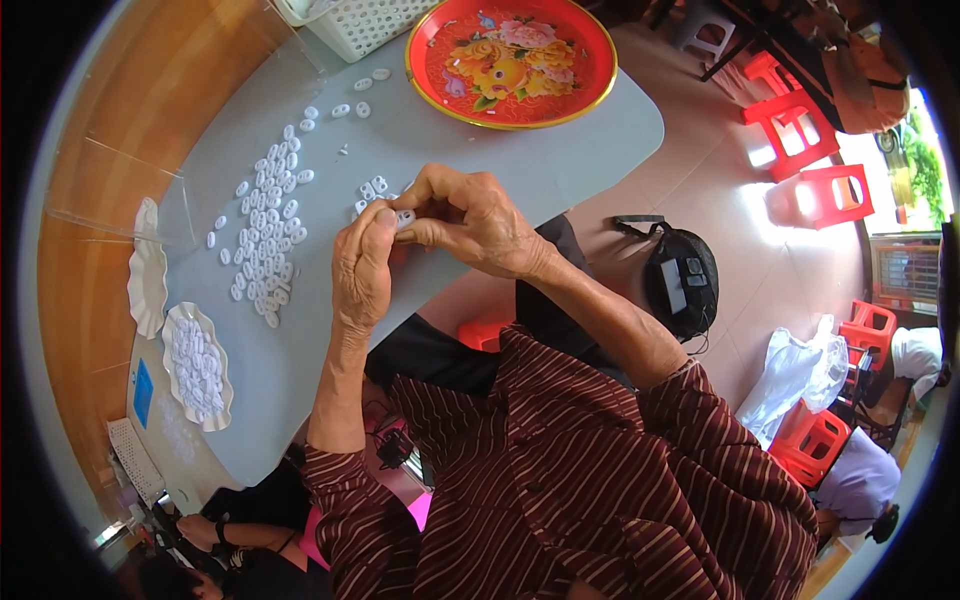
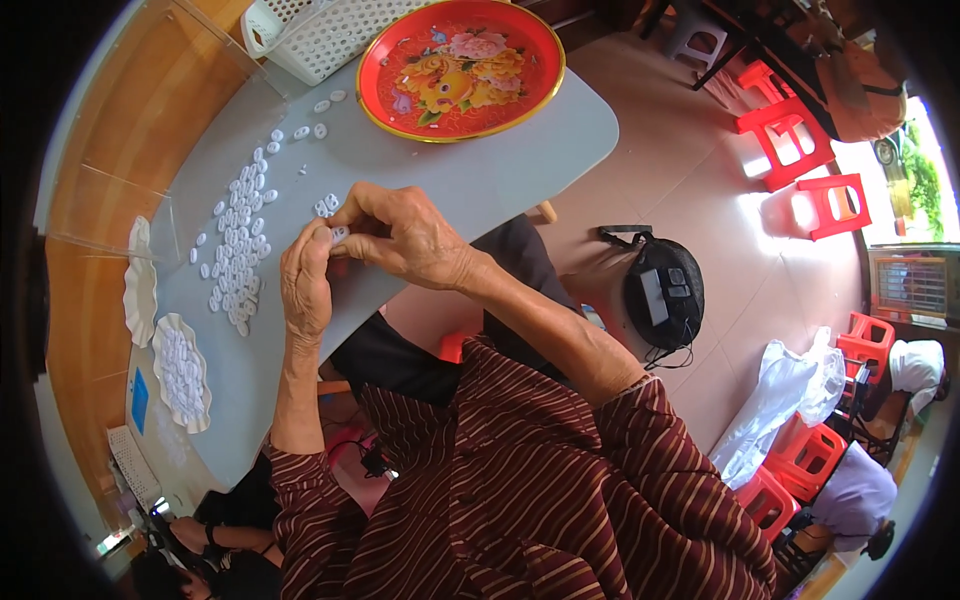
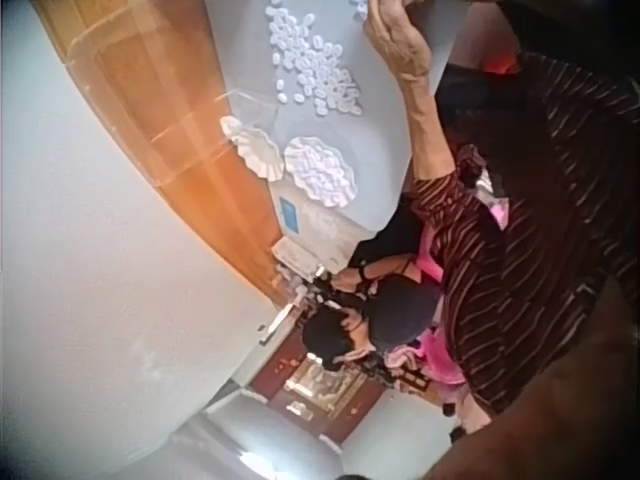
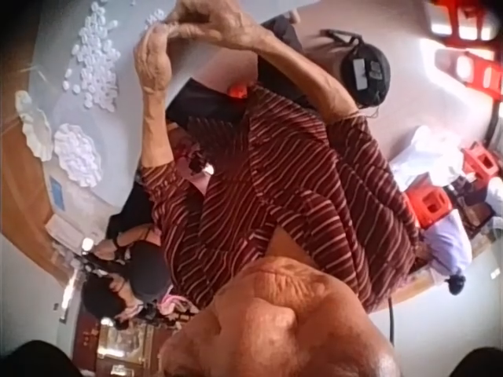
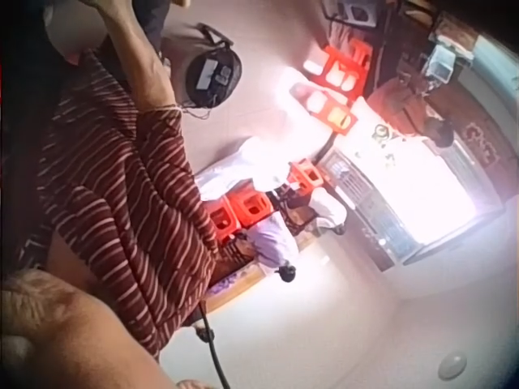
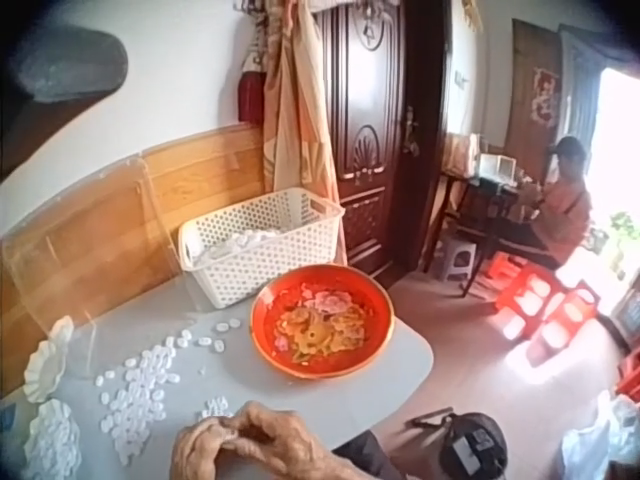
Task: The person is manually assembling small white plastic fasteners at a table.
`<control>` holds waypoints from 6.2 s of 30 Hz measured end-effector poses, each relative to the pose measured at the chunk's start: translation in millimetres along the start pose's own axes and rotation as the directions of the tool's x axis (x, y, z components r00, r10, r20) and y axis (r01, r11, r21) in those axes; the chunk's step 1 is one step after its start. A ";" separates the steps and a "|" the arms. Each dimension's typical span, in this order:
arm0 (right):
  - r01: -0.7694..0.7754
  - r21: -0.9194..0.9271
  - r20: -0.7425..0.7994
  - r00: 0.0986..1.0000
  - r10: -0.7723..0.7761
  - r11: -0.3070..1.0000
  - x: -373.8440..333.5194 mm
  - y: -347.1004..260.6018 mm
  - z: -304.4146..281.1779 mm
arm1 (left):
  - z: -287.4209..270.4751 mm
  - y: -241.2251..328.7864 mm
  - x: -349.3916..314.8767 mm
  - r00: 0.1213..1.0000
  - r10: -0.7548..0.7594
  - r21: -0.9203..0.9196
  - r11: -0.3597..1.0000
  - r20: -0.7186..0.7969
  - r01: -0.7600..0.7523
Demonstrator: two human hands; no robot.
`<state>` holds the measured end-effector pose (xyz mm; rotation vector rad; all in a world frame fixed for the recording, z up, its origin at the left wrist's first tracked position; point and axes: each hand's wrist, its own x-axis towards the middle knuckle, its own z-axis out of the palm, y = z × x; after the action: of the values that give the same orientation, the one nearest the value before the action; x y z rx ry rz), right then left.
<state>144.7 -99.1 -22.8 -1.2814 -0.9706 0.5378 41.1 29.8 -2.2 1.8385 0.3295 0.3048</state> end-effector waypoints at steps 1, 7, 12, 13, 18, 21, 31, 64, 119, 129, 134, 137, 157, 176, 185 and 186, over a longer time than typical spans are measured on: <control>0.001 0.002 0.006 1.000 -0.001 1.000 0.8 -0.3 -0.7 | -0.5 -4.2 -0.5 0.999 0.030 0.057 0.998 -0.034 -0.028; -0.159 0.183 0.040 0.987 0.154 0.970 6.2 -2.9 -7.5 | 2.4 -5.6 4.4 0.990 0.118 0.096 0.989 -0.073 -0.111; -0.193 0.130 0.015 0.981 0.192 0.973 7.7 -4.5 -6.1 | 1.2 -3.3 -0.6 0.991 0.130 0.151 0.981 -0.040 -0.122; -0.165 0.135 -0.035 0.985 0.171 0.977 7.7 -6.3 -2.9 | 3.3 -2.3 -0.7 0.985 0.160 0.140 0.979 -0.063 -0.150; -0.078 0.030 -0.063 0.995 0.080 0.997 36.9 -16.3 -19.0 | 4.4 -0.9 -3.6 0.972 0.181 0.038 0.983 -0.151 -0.177; 0.140 -0.337 -0.188 0.959 -0.212 0.931 113.9 -43.8 -35.4 | -7.1 4.4 -19.5 0.982 0.074 -0.035 0.996 -0.175 -0.081; 0.388 -0.597 0.244 0.922 -0.302 0.702 170.6 -8.7 -5.9 | -8.9 -15.5 -42.5 0.938 -0.090 -0.424 0.903 -0.334 -0.064; 0.242 -0.496 0.337 0.939 -0.072 0.834 89.2 5.5 0.2 | -3.6 -15.3 -24.3 0.900 -0.093 -0.338 0.939 -0.426 -0.063; 0.314 -0.789 0.226 0.947 -0.226 0.527 155.6 36.6 -141.4 | 29.0 -4.1 -34.5 0.951 0.150 0.088 0.987 -0.270 -0.131; 0.180 -0.848 0.239 0.969 0.057 0.499 159.3 23.4 -146.0 | 28.9 -5.3 -37.5 0.955 0.122 0.086 0.991 -0.270 -0.103; 0.152 -0.842 0.199 0.979 0.037 0.518 154.3 11.9 -162.2 | 30.6 -4.1 -36.4 0.954 0.140 0.090 0.989 -0.267 -0.120; 0.181 -0.864 0.199 0.980 -0.010 0.470 155.2 16.1 -168.2 | 31.1 -5.1 -36.4 0.952 0.148 0.092 0.988 -0.268 -0.128; 0.254 -0.848 0.298 0.954 0.021 0.465 143.3 13.3 -183.4 | 30.8 -3.5 -35.4 0.953 0.172 0.113 0.982 -0.250 -0.148; 0.155 -0.974 0.182 0.970 0.162 0.168 144.3 1.9 -153.6 | 31.5 -6.9 -36.2 0.948 0.175 0.081 0.984 -0.265 -0.159; 0.096 -0.827 0.190 0.975 0.115 0.554 135.1 13.5 -174.0 | 30.4 -8.7 -37.3 0.951 0.180 0.102 0.982 -0.252 -0.159; 0.056 -0.812 0.169 0.975 0.141 0.581 135.8 11.8 -173.4 | 30.6 -8.5 -37.1 0.951 0.179 0.101 0.982 -0.253 -0.158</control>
<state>362.3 -82.1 8.4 -2.1188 -1.4682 0.2445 17.5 -8.8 -20.5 1.9115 0.3704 0.6648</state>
